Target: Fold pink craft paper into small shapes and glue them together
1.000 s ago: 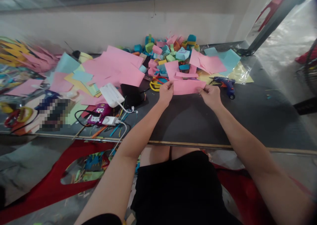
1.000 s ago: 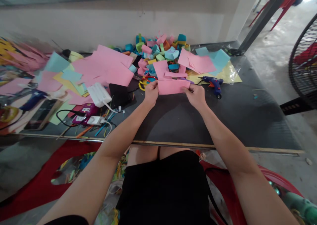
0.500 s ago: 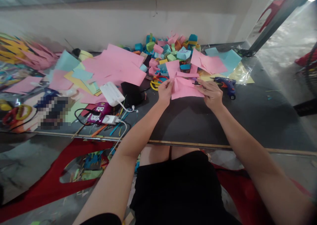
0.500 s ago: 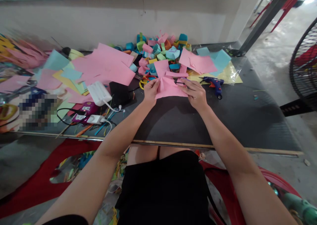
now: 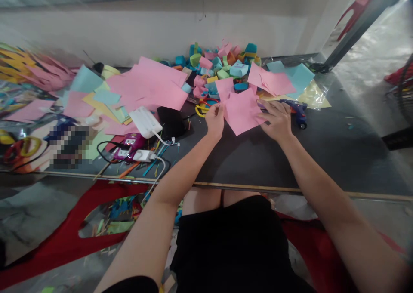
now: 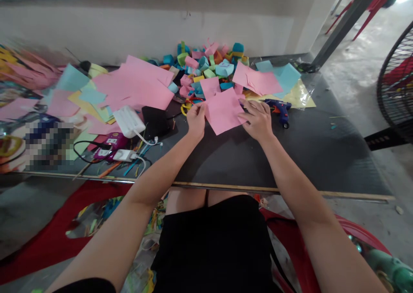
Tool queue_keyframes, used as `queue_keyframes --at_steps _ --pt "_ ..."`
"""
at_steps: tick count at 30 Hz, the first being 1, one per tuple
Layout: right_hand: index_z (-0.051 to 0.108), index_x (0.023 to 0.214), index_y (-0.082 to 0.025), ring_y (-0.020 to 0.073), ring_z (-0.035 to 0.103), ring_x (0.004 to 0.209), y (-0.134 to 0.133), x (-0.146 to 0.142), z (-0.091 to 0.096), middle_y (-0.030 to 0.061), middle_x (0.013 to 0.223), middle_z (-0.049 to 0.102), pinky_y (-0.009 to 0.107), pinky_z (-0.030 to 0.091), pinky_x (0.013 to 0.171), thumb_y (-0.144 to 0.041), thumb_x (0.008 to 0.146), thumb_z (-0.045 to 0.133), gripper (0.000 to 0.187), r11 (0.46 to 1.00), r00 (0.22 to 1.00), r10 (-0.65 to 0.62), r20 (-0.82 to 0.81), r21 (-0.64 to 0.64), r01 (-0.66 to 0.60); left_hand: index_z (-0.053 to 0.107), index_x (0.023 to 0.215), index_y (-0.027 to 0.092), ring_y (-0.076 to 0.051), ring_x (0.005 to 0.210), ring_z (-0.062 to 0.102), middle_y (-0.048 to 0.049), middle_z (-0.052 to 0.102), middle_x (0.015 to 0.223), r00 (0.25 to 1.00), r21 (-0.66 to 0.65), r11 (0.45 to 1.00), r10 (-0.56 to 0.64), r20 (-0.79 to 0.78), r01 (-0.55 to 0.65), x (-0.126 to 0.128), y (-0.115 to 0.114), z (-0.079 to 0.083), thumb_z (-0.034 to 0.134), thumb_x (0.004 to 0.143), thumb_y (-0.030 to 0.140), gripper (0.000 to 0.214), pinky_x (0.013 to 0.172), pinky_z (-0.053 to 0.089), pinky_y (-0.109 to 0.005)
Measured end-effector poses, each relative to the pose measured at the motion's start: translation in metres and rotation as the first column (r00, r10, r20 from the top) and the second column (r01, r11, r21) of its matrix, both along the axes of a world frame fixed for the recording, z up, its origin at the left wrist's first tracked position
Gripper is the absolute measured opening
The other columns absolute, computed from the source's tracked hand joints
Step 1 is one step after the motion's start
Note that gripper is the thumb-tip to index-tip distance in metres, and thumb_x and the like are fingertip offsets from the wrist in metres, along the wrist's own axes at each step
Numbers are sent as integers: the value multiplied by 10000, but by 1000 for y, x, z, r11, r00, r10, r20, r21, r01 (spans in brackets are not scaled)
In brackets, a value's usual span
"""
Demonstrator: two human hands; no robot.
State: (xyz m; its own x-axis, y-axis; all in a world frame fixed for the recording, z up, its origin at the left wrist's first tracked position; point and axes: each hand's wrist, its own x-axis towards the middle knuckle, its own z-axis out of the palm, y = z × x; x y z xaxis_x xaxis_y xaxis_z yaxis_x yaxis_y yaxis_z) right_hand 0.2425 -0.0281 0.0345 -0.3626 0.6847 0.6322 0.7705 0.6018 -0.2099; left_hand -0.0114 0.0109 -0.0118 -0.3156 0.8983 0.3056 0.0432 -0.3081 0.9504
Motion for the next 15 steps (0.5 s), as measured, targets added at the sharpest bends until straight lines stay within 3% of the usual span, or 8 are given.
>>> queue_keyframes --at_steps 4,8,10,12,15 --pt "789 1175 -319 283 613 1357 -12 -17 0 17 1453 708 530 377 1189 -362 967 661 248 994 992 98 79 -54 -93 653 972 239 -212 1000 702 -57 737 1001 997 -15 998 58 -41 -59 14 -20 9 590 1021 460 234 976 554 -376" --pt "824 1094 -350 241 699 1223 -24 -32 -1 -6 1224 816 475 483 1104 -346 1016 562 273 951 955 275 109 -178 -254 624 978 235 -202 1044 698 -58 730 1029 989 -37 990 133 -67 -136 22 -36 16 549 1046 369 168 1016 540 -371" --pt "841 1029 -342 239 743 1107 -25 -34 -5 4 1112 842 460 550 1010 -351 1009 560 282 929 948 316 42 -215 -300 615 998 231 -202 1026 706 -63 731 1023 988 -44 993 107 -115 -113 14 -45 18 539 1047 334 137 1004 553 -373" --pt "854 952 -329 239 769 1004 -23 -32 -8 19 1013 851 441 594 927 -332 990 567 289 900 934 354 -52 -252 -355 607 1024 231 -213 1033 720 -75 740 1064 973 -36 999 4 -230 -13 -3 -53 23 578 1016 289 65 988 573 -381" --pt "864 946 -315 234 783 976 -19 -26 -8 34 996 851 422 617 914 -295 969 583 283 821 885 433 -172 -330 -465 633 1129 236 -274 1290 643 -120 671 1366 868 91 993 -24 -496 80 -36 -60 35 728 871 183 280 1053 565 -415"
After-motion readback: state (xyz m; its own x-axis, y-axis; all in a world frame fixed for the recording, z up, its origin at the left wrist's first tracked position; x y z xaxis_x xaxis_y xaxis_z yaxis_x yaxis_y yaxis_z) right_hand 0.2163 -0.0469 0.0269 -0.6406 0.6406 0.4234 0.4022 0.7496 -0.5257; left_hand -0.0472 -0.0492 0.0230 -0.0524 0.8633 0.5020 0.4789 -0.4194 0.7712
